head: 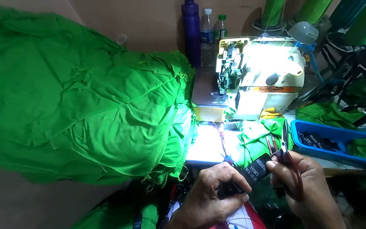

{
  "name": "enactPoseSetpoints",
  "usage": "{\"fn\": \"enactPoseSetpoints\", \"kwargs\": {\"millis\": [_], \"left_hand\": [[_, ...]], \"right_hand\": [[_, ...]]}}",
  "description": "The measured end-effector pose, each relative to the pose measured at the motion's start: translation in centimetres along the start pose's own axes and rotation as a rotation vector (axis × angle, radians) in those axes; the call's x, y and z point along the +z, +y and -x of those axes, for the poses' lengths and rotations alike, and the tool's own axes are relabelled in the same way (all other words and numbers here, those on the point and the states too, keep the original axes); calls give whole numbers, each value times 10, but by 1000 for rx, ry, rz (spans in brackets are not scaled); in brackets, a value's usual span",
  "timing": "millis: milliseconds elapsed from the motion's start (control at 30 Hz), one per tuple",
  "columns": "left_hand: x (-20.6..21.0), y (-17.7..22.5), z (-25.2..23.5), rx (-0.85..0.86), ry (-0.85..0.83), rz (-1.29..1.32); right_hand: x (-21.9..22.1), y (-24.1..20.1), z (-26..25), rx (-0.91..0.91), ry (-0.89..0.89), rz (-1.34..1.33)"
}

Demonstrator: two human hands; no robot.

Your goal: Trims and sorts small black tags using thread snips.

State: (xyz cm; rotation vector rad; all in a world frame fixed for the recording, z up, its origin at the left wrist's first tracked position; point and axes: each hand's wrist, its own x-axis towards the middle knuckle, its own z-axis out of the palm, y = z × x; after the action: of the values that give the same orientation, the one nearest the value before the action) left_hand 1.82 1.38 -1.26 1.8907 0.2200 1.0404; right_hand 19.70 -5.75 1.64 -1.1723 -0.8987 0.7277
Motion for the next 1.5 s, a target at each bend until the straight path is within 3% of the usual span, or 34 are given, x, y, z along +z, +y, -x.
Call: {"fn": "enactPoseSetpoints", "kwargs": {"millis": [467,733,1100,1200,1367,1500], "left_hand": [[-30,-2,-11,-55,-254,152],[-34,-4,-15,-156,-299,329],[-40,-10,-21,-114,-384,364],[-46,-12,-19,-172,-336,372],[-53,-21,-13,-215,-338,482],[-50,-24,-12,-268,-383,532]], "right_hand": [[-1,1,-5,5,-34,23],[2,0,-8,16,-54,50],[-4,3,-6,33,-125,86],[-26,7,6,70,-296,189],[-52,21,25,209,-885,217],[-43,28,22,195,-1041,209]]}}
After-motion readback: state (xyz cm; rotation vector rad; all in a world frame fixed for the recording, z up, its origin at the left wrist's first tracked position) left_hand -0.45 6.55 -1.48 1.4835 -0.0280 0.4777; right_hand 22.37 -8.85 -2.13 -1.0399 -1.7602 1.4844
